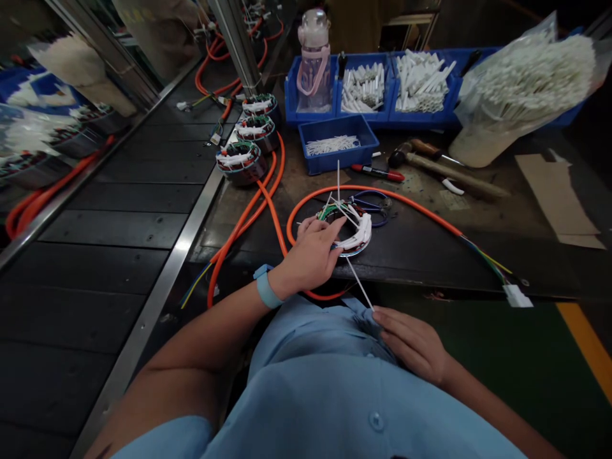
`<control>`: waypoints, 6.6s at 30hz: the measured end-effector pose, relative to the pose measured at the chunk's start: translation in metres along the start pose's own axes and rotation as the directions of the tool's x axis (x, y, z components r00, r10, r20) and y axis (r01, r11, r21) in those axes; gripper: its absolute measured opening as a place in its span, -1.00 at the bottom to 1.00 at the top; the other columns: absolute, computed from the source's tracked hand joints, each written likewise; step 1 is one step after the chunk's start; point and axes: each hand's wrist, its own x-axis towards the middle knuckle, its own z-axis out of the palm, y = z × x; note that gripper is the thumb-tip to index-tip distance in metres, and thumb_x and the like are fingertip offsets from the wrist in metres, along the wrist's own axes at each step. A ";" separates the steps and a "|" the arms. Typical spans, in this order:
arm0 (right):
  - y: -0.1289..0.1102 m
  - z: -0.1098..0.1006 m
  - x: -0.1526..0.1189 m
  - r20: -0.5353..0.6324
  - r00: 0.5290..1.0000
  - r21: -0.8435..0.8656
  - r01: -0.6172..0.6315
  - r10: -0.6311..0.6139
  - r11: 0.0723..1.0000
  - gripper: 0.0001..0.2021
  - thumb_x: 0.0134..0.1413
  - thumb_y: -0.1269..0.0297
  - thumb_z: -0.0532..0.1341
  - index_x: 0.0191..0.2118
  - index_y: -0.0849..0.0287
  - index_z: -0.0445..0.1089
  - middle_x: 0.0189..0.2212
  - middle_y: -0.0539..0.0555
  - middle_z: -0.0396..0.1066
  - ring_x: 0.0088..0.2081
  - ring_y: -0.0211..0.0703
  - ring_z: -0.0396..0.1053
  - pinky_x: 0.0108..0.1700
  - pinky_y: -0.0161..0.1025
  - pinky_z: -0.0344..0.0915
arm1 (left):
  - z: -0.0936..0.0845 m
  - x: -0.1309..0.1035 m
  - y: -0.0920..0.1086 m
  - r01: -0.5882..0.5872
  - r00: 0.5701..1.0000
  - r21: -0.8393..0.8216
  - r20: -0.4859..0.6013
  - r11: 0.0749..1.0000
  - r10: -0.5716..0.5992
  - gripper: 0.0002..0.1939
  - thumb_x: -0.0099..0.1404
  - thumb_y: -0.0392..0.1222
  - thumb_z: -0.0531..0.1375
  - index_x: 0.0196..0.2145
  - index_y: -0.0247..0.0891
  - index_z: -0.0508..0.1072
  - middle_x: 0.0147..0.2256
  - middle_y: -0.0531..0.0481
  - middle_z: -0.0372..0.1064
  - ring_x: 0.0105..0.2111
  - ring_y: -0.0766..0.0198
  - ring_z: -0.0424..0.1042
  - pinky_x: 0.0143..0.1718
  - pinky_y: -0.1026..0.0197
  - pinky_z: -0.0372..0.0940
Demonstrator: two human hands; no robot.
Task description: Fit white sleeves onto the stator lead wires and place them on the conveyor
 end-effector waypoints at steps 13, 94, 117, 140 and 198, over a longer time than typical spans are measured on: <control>0.034 0.031 0.087 -0.155 0.876 0.463 -0.343 0.456 0.817 -0.85 0.01 0.41 0.20 -0.25 0.08 0.34 -0.32 0.01 0.44 -0.25 -0.22 0.42 -0.15 -0.23 0.38 | 0.016 -0.008 -0.008 -0.157 0.942 -0.109 -0.314 0.982 0.115 -0.77 0.27 -0.31 0.10 -0.20 -0.17 0.51 -0.22 0.01 0.51 -0.16 0.18 0.32 -0.03 0.00 0.16; 0.145 -0.022 0.172 0.320 0.768 -0.622 -0.271 0.554 0.734 -0.31 -0.14 0.43 0.17 0.22 0.14 0.11 -0.15 0.23 0.40 -0.24 0.01 0.39 -0.28 -0.20 0.28 | -0.034 0.006 -0.051 -0.120 0.965 -0.220 0.204 0.968 0.166 -0.60 0.10 -0.06 0.31 -0.12 -0.23 0.39 -0.31 0.08 0.45 -0.22 0.25 0.41 0.22 -0.05 -0.13; 0.066 -0.074 0.148 0.688 0.671 -0.586 0.291 0.276 0.756 -0.79 0.10 0.40 0.03 -0.16 0.18 0.32 -0.41 0.10 0.37 -0.44 -0.19 0.31 -0.45 -0.30 -0.05 | -0.023 0.038 -0.027 -0.082 0.985 -0.418 -0.171 0.905 0.010 -0.95 0.07 -0.25 0.33 -0.47 -0.24 0.53 -0.44 0.04 0.50 -0.32 0.28 0.43 -0.12 0.17 0.21; 0.104 -0.050 0.112 0.250 0.860 -0.835 -0.041 0.445 0.549 -0.68 0.20 0.31 -0.04 0.03 0.19 0.24 -0.26 0.12 0.41 -0.29 -0.10 0.37 -0.45 -0.24 -0.03 | -0.059 0.051 -0.043 -0.047 0.818 -0.388 -0.544 0.921 -0.188 -0.88 0.19 -0.22 0.21 -0.34 -0.27 0.52 -0.30 -0.02 0.48 -0.26 0.31 0.41 -0.15 0.24 0.28; 0.055 -0.054 0.154 0.649 0.722 -0.655 0.369 0.240 0.659 -0.72 0.13 0.42 0.01 -0.04 0.21 0.28 -0.36 0.14 0.38 -0.41 -0.13 0.30 -0.47 -0.25 -0.07 | -0.078 0.004 -0.046 0.301 0.951 -0.713 0.273 0.634 -0.144 -0.73 0.22 -0.07 0.16 -0.30 -0.36 0.48 -0.43 -0.02 0.41 -0.47 0.37 0.34 -0.42 0.32 0.25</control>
